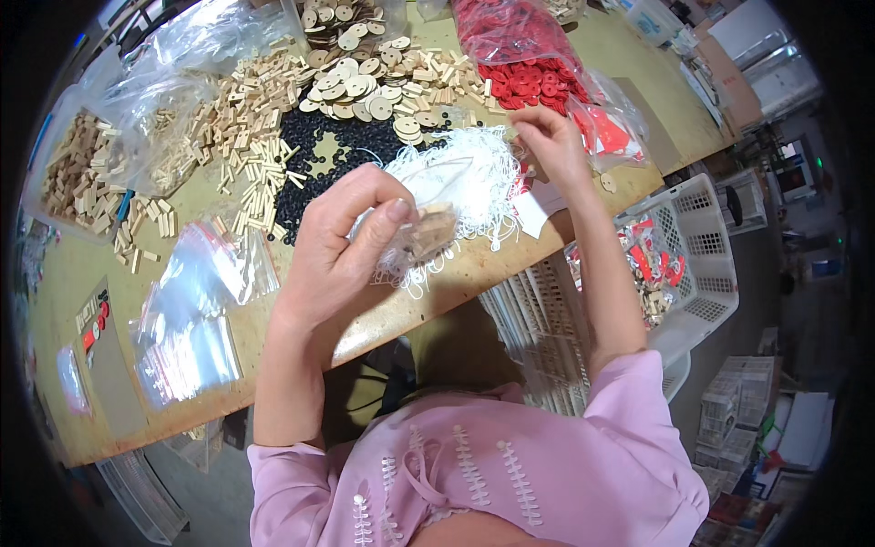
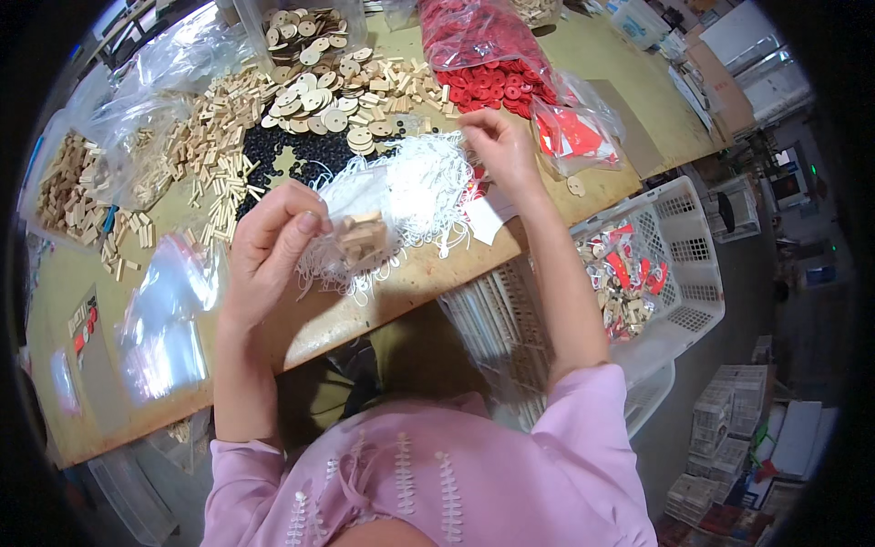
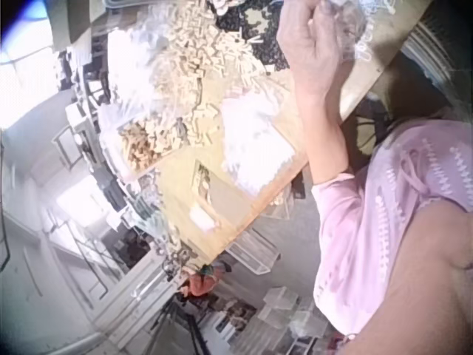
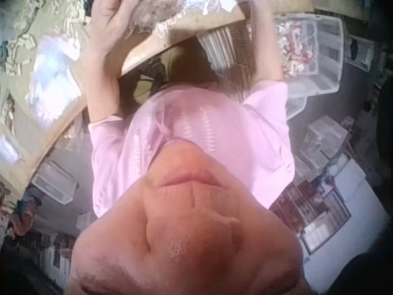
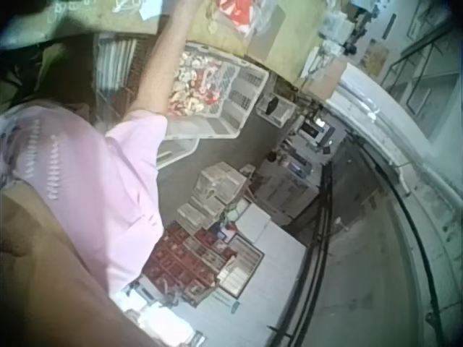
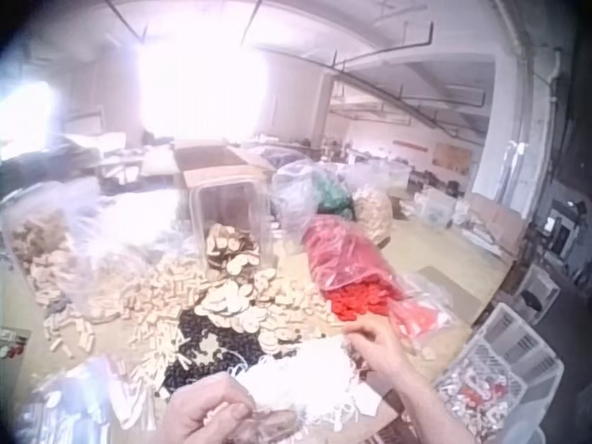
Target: The person assembles small craft kits by placing wooden pieces, black beads, and white strings into clear plastic bags, then adding a red flag sticker and sealing each bag. The process repeats with multiple bags.
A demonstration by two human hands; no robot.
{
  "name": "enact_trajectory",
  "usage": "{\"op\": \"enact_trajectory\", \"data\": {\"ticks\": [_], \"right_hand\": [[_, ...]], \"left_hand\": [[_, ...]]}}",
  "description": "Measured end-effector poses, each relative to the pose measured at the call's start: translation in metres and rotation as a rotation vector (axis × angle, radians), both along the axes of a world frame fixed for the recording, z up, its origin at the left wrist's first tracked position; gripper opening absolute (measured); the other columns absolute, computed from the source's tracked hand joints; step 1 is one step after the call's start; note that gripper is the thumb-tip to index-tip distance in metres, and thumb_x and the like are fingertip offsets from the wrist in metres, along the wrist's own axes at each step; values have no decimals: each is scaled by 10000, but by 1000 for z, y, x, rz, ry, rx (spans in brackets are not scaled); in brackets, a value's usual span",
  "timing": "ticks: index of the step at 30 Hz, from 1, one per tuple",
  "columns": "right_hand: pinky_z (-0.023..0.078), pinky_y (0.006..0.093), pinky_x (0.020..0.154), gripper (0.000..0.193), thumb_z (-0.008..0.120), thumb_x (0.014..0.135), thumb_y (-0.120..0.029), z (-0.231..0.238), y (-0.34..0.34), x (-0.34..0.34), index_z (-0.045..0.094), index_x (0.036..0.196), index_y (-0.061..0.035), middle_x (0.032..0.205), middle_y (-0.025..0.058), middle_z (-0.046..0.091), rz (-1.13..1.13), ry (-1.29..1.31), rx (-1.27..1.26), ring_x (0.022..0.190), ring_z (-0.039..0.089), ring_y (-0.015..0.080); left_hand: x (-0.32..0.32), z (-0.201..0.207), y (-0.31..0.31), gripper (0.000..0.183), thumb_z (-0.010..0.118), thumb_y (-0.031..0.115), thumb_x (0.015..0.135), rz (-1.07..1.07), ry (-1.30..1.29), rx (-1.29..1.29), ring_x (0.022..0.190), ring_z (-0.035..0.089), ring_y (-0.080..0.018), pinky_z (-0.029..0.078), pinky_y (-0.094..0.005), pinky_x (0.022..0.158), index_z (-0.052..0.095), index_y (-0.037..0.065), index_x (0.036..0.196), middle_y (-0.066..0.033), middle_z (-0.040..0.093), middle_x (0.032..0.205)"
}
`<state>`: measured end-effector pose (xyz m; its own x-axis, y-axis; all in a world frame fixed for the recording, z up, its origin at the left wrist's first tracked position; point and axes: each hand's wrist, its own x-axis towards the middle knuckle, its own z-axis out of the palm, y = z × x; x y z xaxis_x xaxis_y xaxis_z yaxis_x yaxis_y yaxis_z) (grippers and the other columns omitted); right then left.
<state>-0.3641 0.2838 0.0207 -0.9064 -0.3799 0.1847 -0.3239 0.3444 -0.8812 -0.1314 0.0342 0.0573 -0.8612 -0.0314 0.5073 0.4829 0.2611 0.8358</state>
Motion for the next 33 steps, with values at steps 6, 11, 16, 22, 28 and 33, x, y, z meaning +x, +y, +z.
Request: {"op": "enact_trajectory", "data": {"ticks": [6,11,16,22,28,33], "right_hand": [[532,443,942,384,777,850,-283,-33,-7,-83,717,1151,-52,1102,205,724,-228,373,513,1061,690,347],[535,448,886,337,803,823,-258,-37,-10,-83,729,1065,-35,1029,199,696,-187,507,563,978,665,353],[535,457,909,260,737,889,-206,-45,-12,-78,714,1095,-49,1087,197,685,-172,663,613,1035,670,371],[537,419,910,396,779,866,-262,-43,-2,-102,708,1178,-28,1086,175,697,-169,405,580,1012,690,319],[526,442,948,516,800,817,-417,-38,-4,-100,710,1215,-103,1156,177,658,-135,354,610,1092,655,333],[509,431,966,584,781,830,-466,-37,-21,-92,675,1288,-119,1203,172,636,-118,404,679,1124,639,331]], "left_hand": [[-1,-8,-10,182,517,160,1078,-27,-112,559,898,528,-92,415,-245,833,590,51,952,-13,601,935],[-8,-12,-24,228,487,236,1076,-138,-163,910,917,550,-165,427,-305,855,544,89,911,-59,620,963],[-9,-18,-33,207,509,209,1062,-200,-192,1125,933,558,-178,428,-295,847,532,74,906,-82,605,950],[-8,-17,-28,226,523,209,1065,-266,-220,1012,918,566,-169,454,-318,888,519,66,890,-63,568,883],[-6,-10,-17,266,543,285,1060,-158,-244,842,819,519,-159,455,-315,827,509,87,886,-60,544,854],[-3,-12,-20,215,524,201,1077,-237,-213,864,906,580,-161,469,-310,871,548,74,906,-17,555,867]]}}
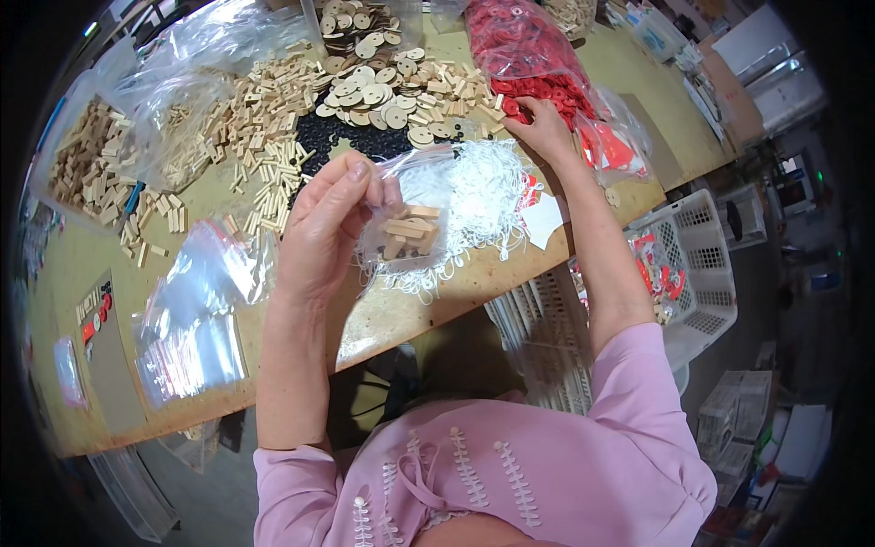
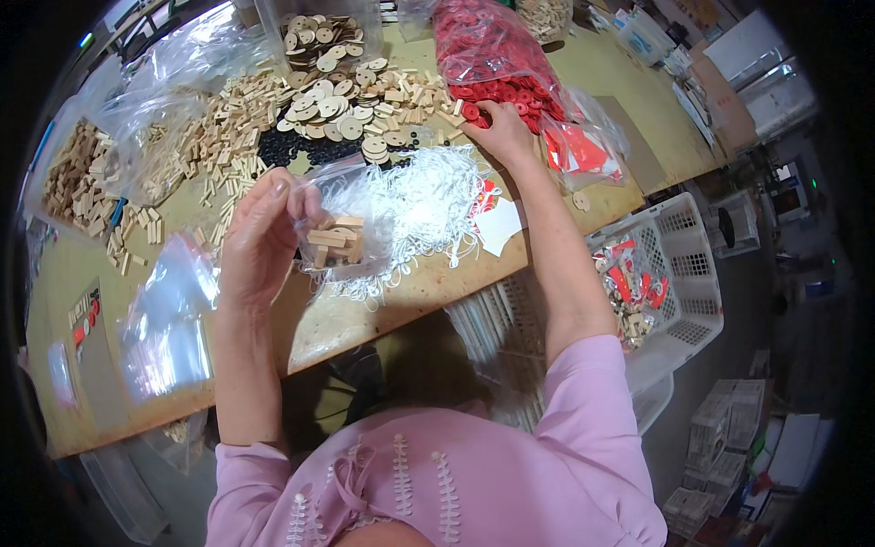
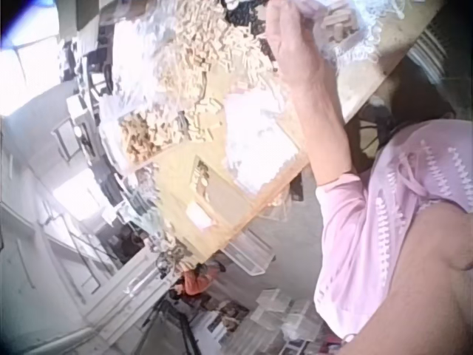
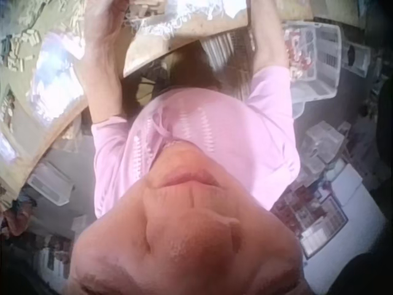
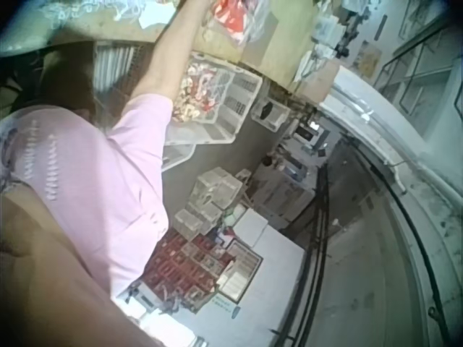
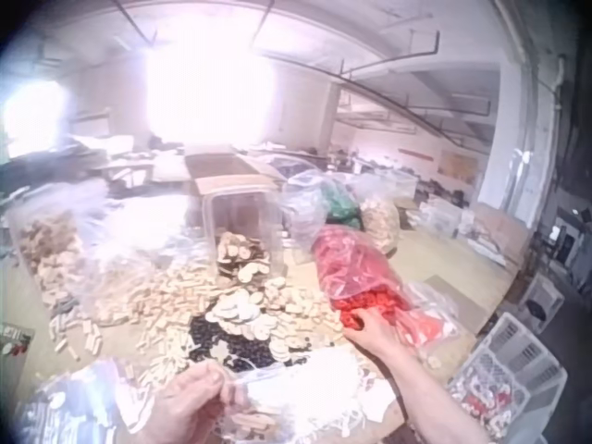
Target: The person assembles small craft kits by placing wooden pieces, black beads, and white strings into clear plastic bags, then adding a red flag sticker and sealing each bag. The process repeats with multiple bags.
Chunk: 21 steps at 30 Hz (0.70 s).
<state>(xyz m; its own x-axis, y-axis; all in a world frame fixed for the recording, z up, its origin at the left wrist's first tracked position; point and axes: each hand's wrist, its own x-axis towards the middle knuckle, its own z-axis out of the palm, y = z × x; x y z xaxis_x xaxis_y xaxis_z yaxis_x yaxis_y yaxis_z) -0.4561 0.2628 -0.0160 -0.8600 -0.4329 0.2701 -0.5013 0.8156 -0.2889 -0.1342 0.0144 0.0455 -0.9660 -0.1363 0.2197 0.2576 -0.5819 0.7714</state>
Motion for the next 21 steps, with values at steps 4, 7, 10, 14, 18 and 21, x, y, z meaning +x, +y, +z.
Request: {"op": "enact_trajectory", "data": {"ticks": [4,7,10,14,18,21], "right_hand": [[538,474,903,458,756,856,-384,-11,4,-15,693,1234,-132,1103,162,656,38,90,-10,1098,654,349],[550,495,858,356,722,885,-302,-15,6,-9,704,1182,-106,1033,175,672,47,205,50,1012,675,376],[555,507,841,324,700,895,-286,-7,8,-1,704,1161,-101,1046,188,680,46,214,204,964,686,396],[549,497,877,388,723,887,-347,-7,12,2,698,1194,-111,1090,193,684,58,185,77,1022,674,385],[541,492,896,454,750,867,-414,-16,12,-11,702,1207,-116,1118,196,684,58,154,2,1070,658,382],[535,501,886,453,748,864,-405,-13,3,-17,702,1202,-107,1101,219,684,69,97,7,1048,661,398]], "left_hand": [[-1,0,2,209,531,188,1075,-22,9,5,901,580,-151,467,-298,866,558,74,902,-13,578,865],[1,4,3,207,548,187,1071,27,7,-83,883,569,-125,458,-277,851,575,69,904,-9,600,868],[1,3,6,191,582,183,1065,105,15,-161,833,539,-61,444,-230,780,614,61,922,10,615,870],[3,6,9,180,603,170,1057,178,26,-306,784,524,-36,431,-213,714,632,55,923,34,610,847],[2,6,9,159,613,156,1046,178,25,-354,798,526,-44,432,-220,723,635,46,932,27,608,855],[3,7,10,122,624,121,1028,243,30,-420,817,537,-63,440,-237,736,641,38,940,13,603,868]]}}
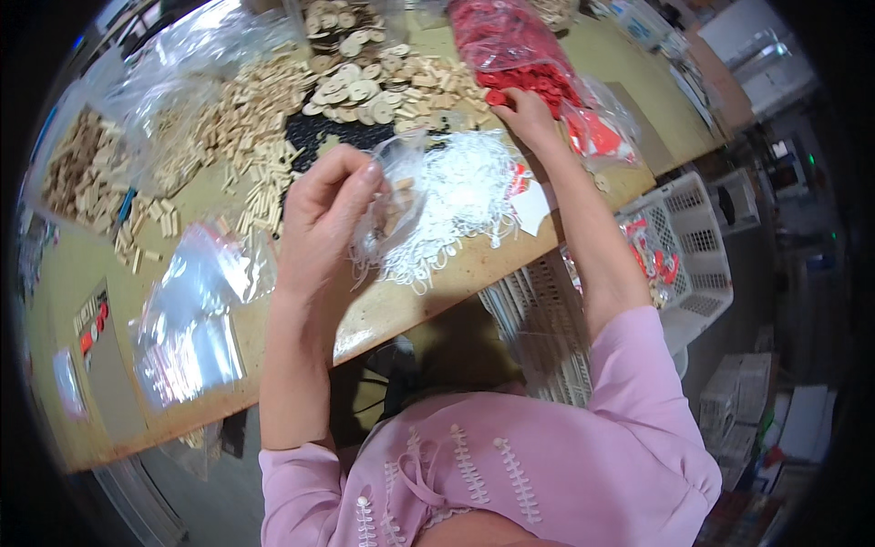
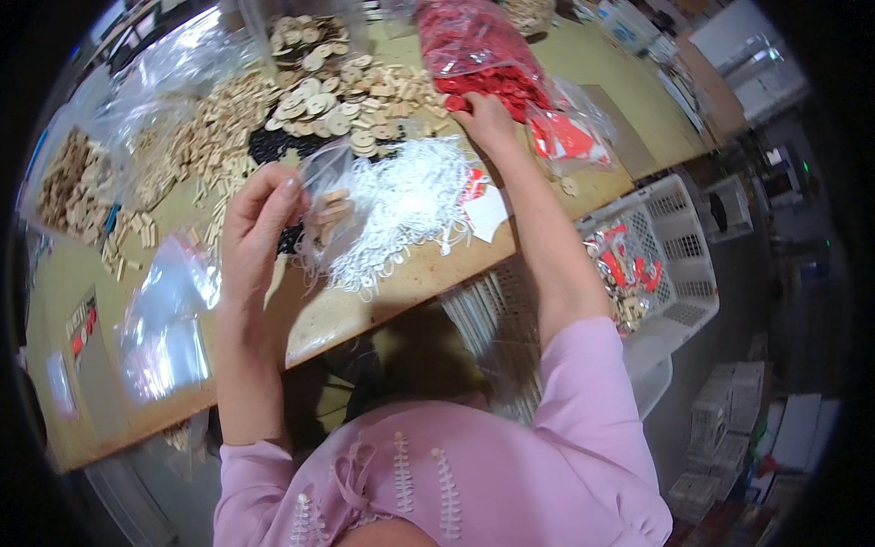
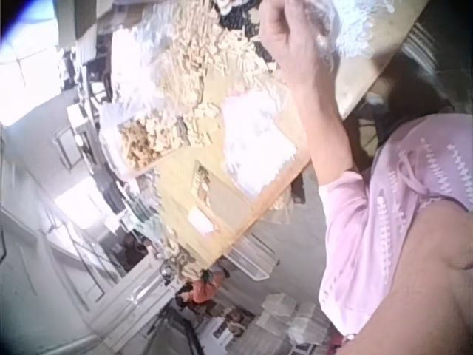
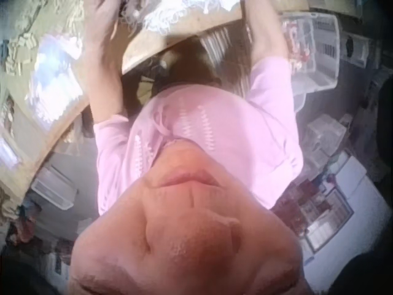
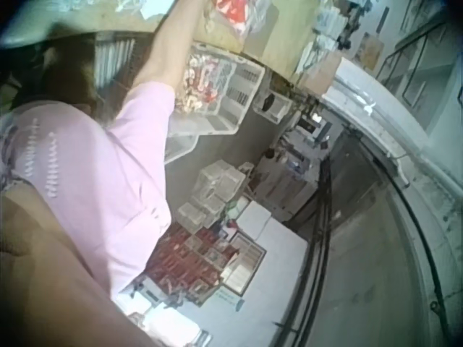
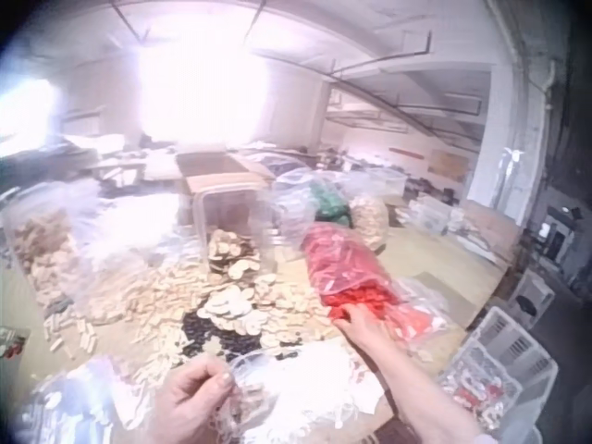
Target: The person assembles small craft kits by placing wooden pieces, black beads, and white strings into clear plastic bags, then adding a red flag sticker and sealing each bag. The process repeats with multiple bags.
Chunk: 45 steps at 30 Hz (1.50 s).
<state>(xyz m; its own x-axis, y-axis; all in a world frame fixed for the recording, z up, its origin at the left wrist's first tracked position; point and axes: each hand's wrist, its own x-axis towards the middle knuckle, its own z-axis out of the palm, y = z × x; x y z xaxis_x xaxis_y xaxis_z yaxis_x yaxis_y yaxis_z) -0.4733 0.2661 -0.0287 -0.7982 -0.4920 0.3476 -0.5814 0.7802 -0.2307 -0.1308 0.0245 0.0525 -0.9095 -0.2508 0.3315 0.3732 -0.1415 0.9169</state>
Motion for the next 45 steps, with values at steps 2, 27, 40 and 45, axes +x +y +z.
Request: {"op": "enact_trajectory", "data": {"ticks": [2,27,40,45], "right_hand": [[534,518,877,358,720,877,-337,-2,-3,-6,701,1121,-77,1070,229,684,51,31,-2,1021,664,414],[455,215,653,128,701,965,-73,192,-54,222,723,1082,-25,853,-32,611,646,-405,-62,766,553,34],[487,309,1053,365,520,1087,-155,163,-59,228,565,1419,-10,1390,86,627,841,-758,-406,1266,594,154],[468,309,1071,346,493,1095,-163,150,-51,223,607,1391,-25,1392,83,630,862,-586,-394,1300,571,160]], "left_hand": [[1,0,3,121,625,112,1026,-9,-1,99,814,538,-67,436,-239,735,644,33,936,14,601,879],[-3,1,0,108,767,195,858,296,362,-881,785,648,-256,491,-366,703,726,109,910,-54,646,839],[-1,5,2,93,749,174,868,202,370,-689,810,678,-289,537,-374,708,721,87,885,-76,683,888],[0,7,2,75,749,142,871,189,356,-691,779,674,-274,533,-359,690,727,72,886,-83,671,848]]}}
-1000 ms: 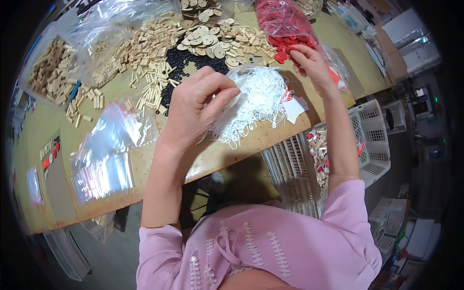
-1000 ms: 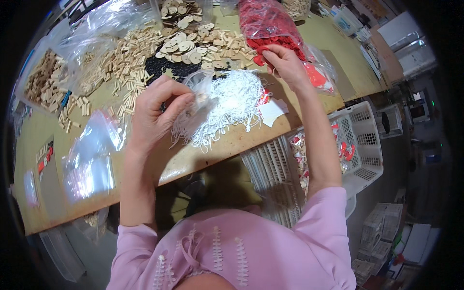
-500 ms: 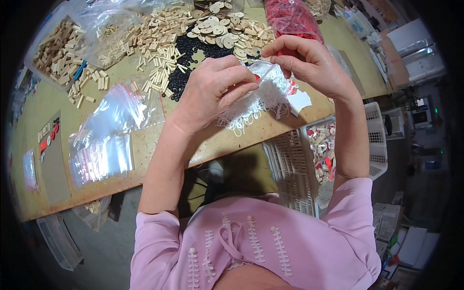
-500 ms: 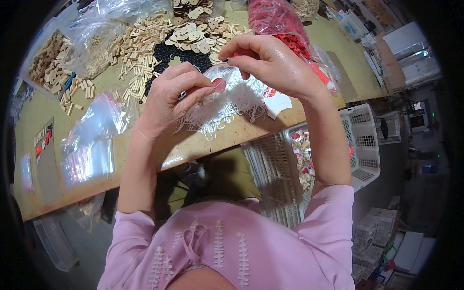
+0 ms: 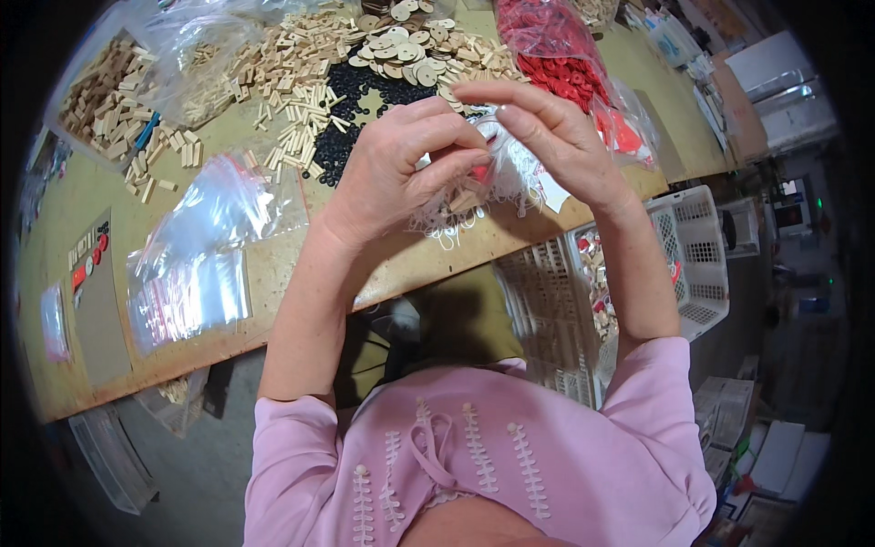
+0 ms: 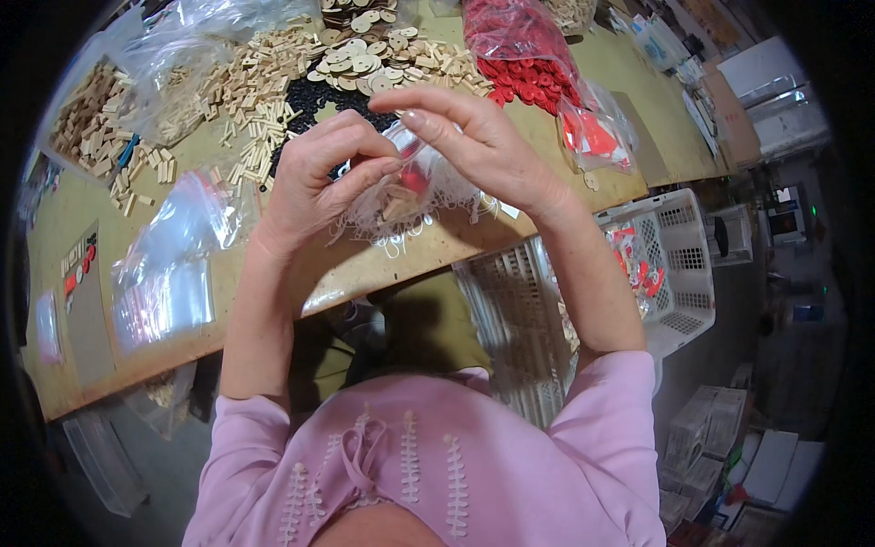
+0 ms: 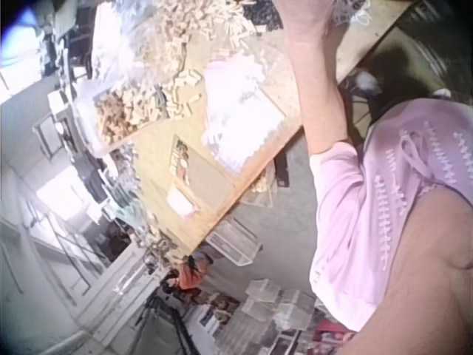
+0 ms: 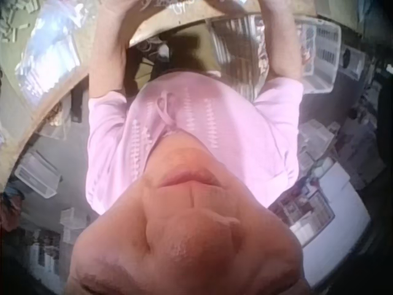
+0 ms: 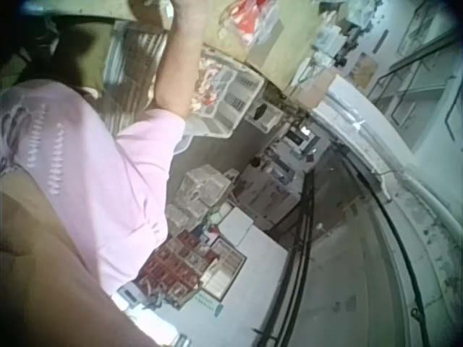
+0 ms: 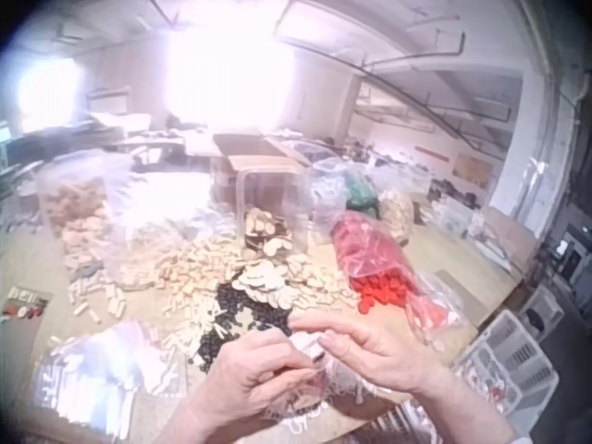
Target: The person assembles small craft kits by placing wooden pieces, black beads, and white strings into clear plastic bags, then adding a red flag sticker and sealing each bag. The process repeats with multiple bags.
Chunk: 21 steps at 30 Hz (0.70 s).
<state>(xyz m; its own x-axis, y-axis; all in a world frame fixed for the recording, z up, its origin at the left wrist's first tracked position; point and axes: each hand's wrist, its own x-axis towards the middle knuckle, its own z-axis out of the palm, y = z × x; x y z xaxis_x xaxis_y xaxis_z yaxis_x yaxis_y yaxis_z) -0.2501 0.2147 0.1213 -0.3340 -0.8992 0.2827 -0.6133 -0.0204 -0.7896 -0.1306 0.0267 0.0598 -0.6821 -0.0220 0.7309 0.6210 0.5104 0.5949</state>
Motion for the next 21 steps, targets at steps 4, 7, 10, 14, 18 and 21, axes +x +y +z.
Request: {"op": "enact_trajectory", "data": {"ticks": [4,7,10,14,18,21], "right_hand": [[520,302,930,187,616,1027,-124,-7,26,-16,711,1140,-9,1110,43,726,-343,12,-217,1054,660,135],[540,318,817,157,677,976,-147,-23,88,-42,718,1019,-2,1000,56,736,-755,163,26,911,683,152],[541,339,746,184,729,916,-175,-63,133,-46,713,961,3,949,104,726,-960,258,369,825,687,184],[540,374,731,256,769,859,-224,-102,151,-31,715,963,3,923,154,705,-949,196,370,790,688,257],[533,467,797,389,809,823,-334,-104,121,-18,711,935,26,915,196,683,-840,519,278,879,671,369],[523,493,813,415,814,817,-373,-103,105,-10,702,888,20,901,212,670,-865,639,573,901,652,404]], "left_hand": [[3,2,-3,67,749,112,878,8,-38,45,736,646,-217,511,-329,666,735,48,892,-74,658,822],[0,4,-1,73,746,82,874,77,26,46,702,624,-189,495,-302,647,715,19,895,-71,645,796],[6,11,5,58,741,49,865,95,-20,111,703,614,-180,486,-297,649,706,14,895,-63,624,767],[6,8,7,56,744,44,857,109,-42,45,689,604,-170,479,-287,636,709,19,893,-64,611,756],[7,7,10,53,743,53,857,110,-46,1,675,603,-173,480,-288,627,709,24,886,-66,622,761],[7,6,10,56,744,61,857,97,-103,14,677,608,-181,486,-293,631,709,25,882,-68,636,767]]}}
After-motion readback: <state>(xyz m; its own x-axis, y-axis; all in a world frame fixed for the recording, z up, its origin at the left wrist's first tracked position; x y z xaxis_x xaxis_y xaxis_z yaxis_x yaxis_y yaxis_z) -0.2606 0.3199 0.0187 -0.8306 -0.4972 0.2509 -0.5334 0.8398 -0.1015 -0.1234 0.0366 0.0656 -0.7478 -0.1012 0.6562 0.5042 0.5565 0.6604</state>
